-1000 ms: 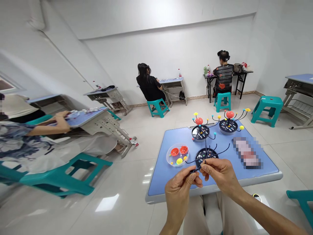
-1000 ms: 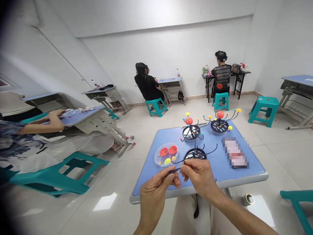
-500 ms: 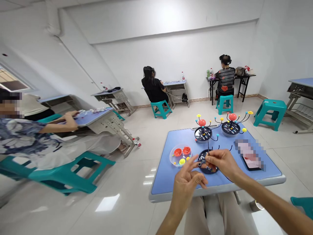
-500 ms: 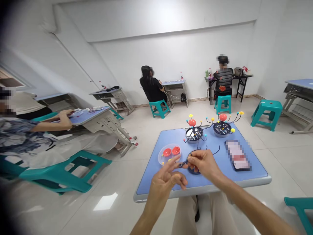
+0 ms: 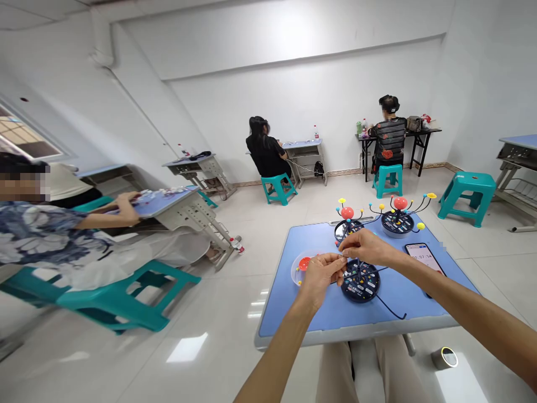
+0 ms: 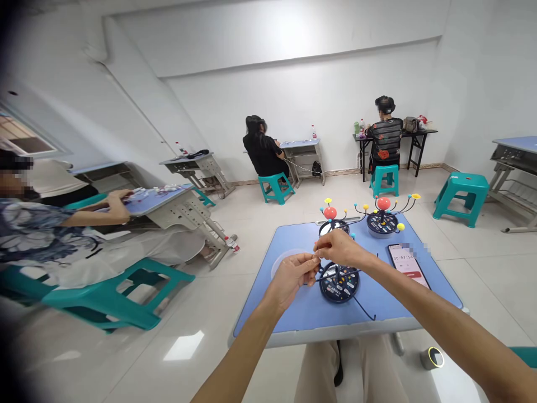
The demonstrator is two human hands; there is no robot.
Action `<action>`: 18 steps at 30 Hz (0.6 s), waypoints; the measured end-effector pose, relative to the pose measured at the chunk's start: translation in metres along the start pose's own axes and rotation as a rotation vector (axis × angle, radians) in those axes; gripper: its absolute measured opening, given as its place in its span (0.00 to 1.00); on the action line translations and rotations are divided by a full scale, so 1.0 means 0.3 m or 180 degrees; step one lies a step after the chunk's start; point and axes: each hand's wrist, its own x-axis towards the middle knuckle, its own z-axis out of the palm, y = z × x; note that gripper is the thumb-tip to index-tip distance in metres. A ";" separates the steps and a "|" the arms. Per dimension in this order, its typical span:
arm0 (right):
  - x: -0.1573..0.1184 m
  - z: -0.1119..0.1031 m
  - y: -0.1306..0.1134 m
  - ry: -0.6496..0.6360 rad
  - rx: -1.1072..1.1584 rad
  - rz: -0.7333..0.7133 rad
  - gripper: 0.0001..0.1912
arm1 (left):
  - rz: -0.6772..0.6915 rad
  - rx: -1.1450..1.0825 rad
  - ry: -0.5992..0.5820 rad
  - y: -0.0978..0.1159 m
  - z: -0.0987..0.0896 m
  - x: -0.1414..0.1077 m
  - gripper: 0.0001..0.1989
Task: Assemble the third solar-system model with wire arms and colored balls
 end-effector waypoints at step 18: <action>-0.119 0.043 0.072 0.0218 -0.1628 0.0211 0.07 | -0.0029 -0.0787 0.0970 -0.167 0.099 0.079 0.18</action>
